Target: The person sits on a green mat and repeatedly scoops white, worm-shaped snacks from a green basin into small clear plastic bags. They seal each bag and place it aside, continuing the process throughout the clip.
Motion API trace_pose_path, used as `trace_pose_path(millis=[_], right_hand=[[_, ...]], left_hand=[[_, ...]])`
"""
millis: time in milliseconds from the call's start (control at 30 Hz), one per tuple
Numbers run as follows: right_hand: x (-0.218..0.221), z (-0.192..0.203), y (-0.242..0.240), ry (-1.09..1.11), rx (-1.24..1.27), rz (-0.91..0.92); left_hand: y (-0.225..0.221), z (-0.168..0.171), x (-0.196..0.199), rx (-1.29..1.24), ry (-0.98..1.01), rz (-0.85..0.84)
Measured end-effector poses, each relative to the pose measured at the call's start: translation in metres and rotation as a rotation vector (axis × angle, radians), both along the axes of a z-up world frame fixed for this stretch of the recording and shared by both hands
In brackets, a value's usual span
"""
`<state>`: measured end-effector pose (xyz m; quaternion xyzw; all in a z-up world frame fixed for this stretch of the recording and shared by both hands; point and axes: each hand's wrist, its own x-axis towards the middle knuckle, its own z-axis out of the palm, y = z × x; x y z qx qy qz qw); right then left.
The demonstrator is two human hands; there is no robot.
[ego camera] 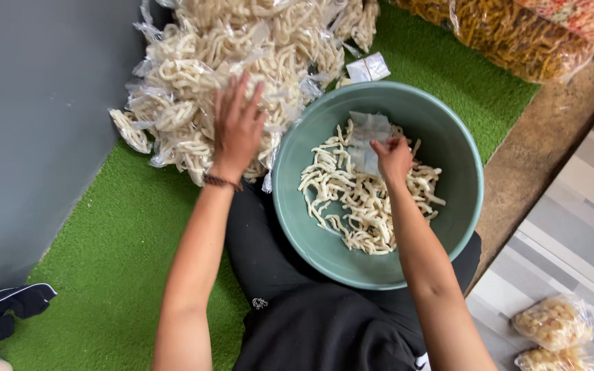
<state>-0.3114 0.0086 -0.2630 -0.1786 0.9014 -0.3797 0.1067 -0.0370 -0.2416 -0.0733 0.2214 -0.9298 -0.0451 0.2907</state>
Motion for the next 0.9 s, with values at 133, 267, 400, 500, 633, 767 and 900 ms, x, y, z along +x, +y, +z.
trace_pose_path(millis=[133, 267, 400, 500, 633, 767, 900], right_hand=[[-0.001, -0.033, 0.005, -0.010, -0.057, -0.062], [-0.008, -0.026, 0.008, 0.042, -0.092, 0.015], [-0.013, -0.021, 0.029, 0.026, 0.039, 0.111], [-0.021, -0.011, 0.040, 0.466, 0.001, 0.295], [-0.016, 0.021, 0.064, 0.391, -0.144, 0.106], [-0.013, 0.046, 0.077, -0.102, -0.486, -0.013], [0.004, 0.058, 0.091, -0.460, -0.739, 0.088]], left_hand=[[0.078, -0.018, 0.028, 0.247, 0.082, -0.100], [0.143, -0.030, 0.043, 0.565, 0.125, -0.204], [0.174, -0.057, 0.042, 0.863, 0.119, -0.232], [0.182, -0.070, 0.035, 0.910, 0.048, -0.195], [0.188, -0.079, 0.014, 0.964, 0.015, -0.227], [0.193, -0.089, -0.016, 0.991, 0.052, -0.228], [0.188, -0.108, -0.076, 1.136, 0.099, -0.053]])
